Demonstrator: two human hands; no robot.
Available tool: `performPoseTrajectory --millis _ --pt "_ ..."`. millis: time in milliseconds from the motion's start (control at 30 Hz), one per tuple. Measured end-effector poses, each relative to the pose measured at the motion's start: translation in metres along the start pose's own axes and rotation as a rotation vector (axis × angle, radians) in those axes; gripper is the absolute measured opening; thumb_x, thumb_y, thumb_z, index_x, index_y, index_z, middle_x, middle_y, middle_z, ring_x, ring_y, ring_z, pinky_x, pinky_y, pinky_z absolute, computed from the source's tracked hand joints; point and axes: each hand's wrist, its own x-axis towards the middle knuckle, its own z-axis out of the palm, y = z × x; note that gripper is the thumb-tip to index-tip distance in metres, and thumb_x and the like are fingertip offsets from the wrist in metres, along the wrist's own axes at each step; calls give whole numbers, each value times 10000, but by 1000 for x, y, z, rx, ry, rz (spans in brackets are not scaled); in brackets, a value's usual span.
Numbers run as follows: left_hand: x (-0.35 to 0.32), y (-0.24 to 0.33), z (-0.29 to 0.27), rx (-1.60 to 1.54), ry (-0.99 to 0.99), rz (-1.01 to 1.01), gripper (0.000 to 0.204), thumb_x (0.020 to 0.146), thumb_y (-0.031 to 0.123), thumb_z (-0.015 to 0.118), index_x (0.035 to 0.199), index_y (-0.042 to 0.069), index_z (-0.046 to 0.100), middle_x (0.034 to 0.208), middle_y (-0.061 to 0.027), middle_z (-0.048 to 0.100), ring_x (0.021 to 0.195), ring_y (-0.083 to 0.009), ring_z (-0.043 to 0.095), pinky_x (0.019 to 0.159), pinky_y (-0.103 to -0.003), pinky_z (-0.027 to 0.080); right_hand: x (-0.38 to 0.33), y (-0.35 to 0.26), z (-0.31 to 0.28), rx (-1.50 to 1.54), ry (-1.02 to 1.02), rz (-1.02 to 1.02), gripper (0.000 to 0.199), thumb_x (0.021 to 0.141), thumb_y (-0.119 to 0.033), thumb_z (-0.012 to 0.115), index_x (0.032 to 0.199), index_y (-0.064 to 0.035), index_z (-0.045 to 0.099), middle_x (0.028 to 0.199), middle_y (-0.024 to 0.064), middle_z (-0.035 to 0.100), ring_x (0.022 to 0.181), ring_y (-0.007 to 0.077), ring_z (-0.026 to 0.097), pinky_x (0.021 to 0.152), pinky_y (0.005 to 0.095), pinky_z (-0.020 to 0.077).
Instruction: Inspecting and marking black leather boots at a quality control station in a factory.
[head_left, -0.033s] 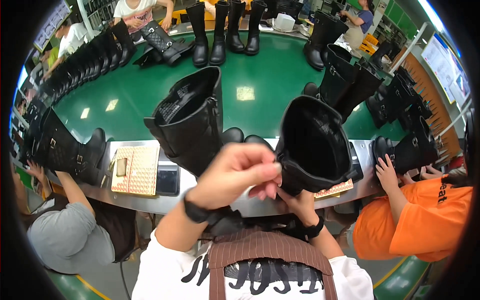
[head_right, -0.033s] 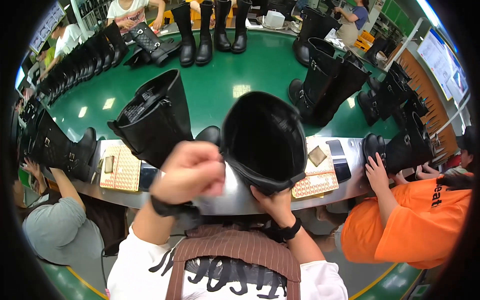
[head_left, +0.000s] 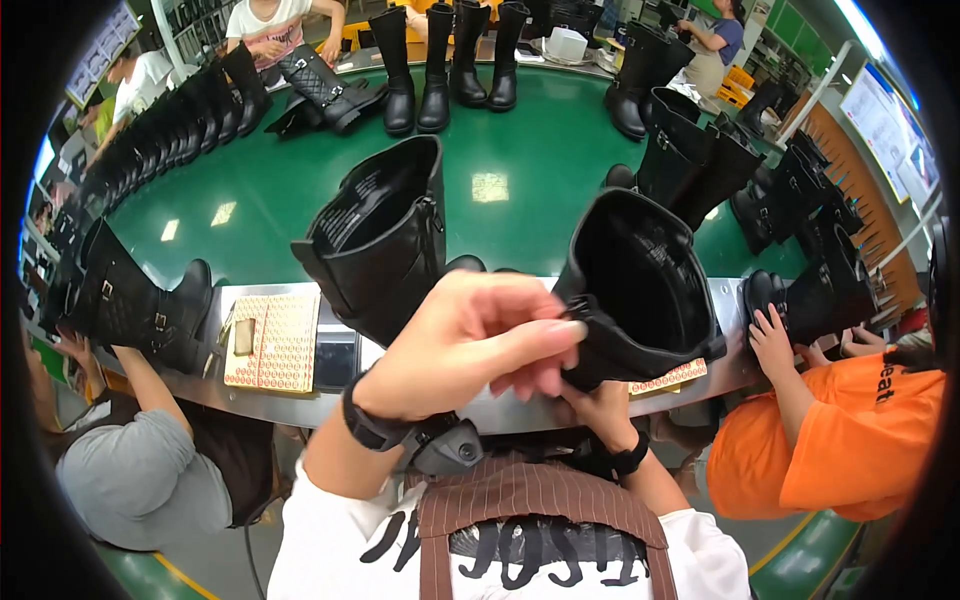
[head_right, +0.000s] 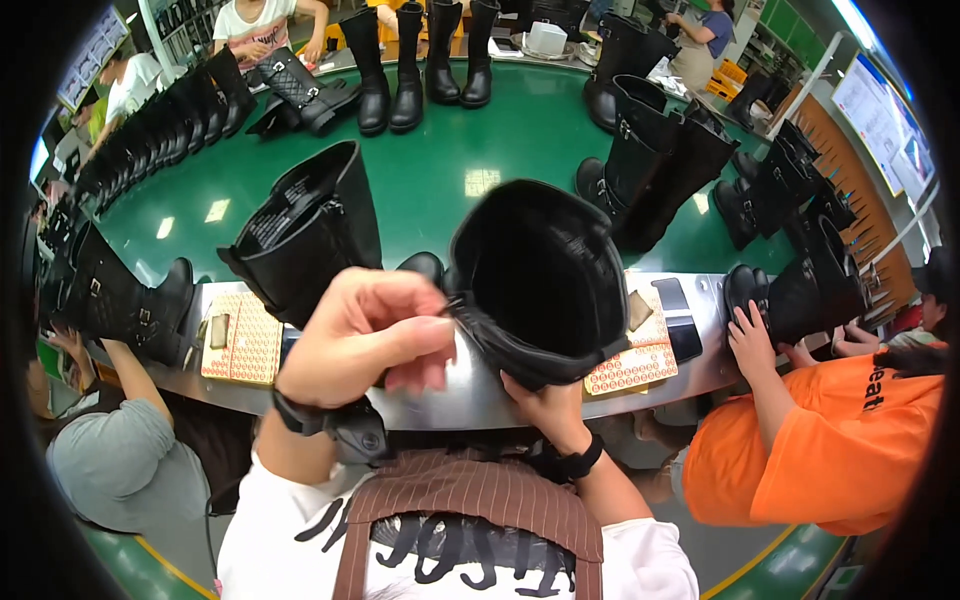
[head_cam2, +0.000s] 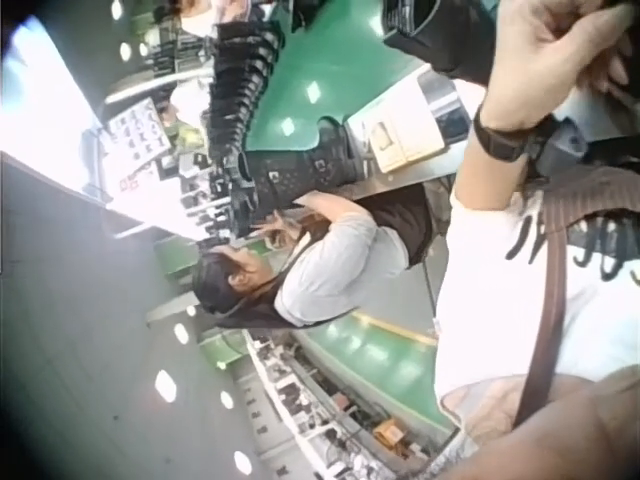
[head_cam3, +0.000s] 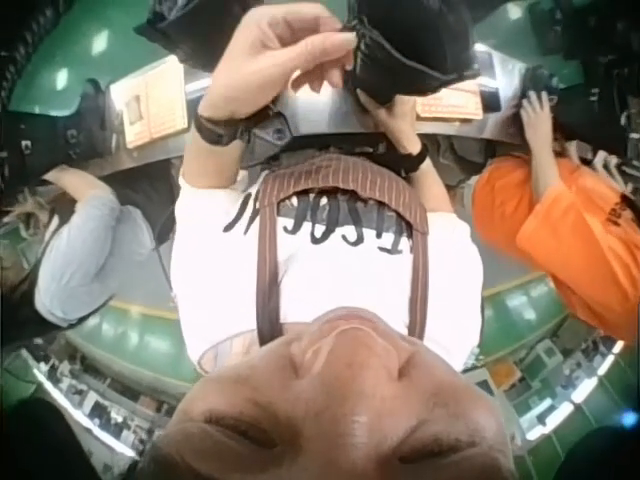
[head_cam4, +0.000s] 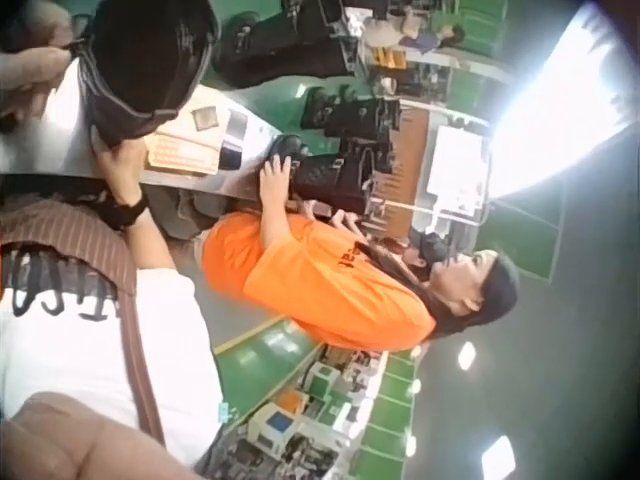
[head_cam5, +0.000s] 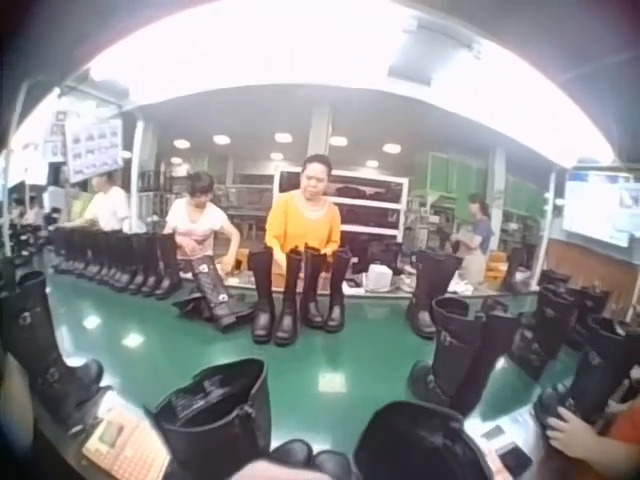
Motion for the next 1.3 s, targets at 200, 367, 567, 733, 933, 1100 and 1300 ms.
performPoseTrajectory --millis 200,367,567,733,933,1100,1300 --pt "1 15 17 78 75 69 220 934 203 672 938 -16 653 764 -57 692 646 -102 639 550 -218 476 8 -4 -13 7 -167 -92 609 756 -136 817 1293 -7 561 1270 133 608 1171 239 577 996 353 450" --pt "-94 -13 -22 999 195 -321 380 710 310 873 688 9 642 537 -55 582 497 -145 563 522 -278 449 29 4 -40 350 -420 112 807 698 -149 879 1375 17 472 1347 115 542 1210 229 527 1035 347 415" --pt "-67 -92 -68 900 535 196 596 635 249 904 1083 -23 621 973 -137 694 873 -235 661 803 -335 509 37 -4 -29 34 -445 16 773 709 -262 869 1320 49 513 1338 172 560 1216 239 543 1040 343 414" --pt "-41 -124 -55 289 554 103 445 792 98 791 1184 -22 618 1117 -71 676 1017 -154 628 925 -309 491 31 -19 -13 465 -234 261 600 754 -147 818 1265 33 559 1228 104 619 1116 195 591 986 327 456" --pt "-28 -99 -31 -369 515 173 373 911 67 646 1274 33 571 1213 -60 636 1095 -169 624 973 -334 502 37 -22 -7 1166 -213 486 416 855 -154 654 1230 17 596 1196 93 658 1113 216 623 1014 368 470" --pt "-24 -99 -22 -586 447 180 400 946 101 586 1336 58 507 1284 -87 597 1154 -209 608 1006 -396 496 38 -25 2 1445 -264 349 432 895 -210 597 1253 32 589 1252 112 639 1165 224 603 1061 373 427" --pt "-25 -114 -17 -524 469 202 423 951 203 578 1326 15 521 1307 -100 594 1200 -230 578 1048 -415 445 35 -26 1 1352 -271 383 517 849 -268 636 1262 37 574 1290 121 612 1201 250 575 1081 394 409"
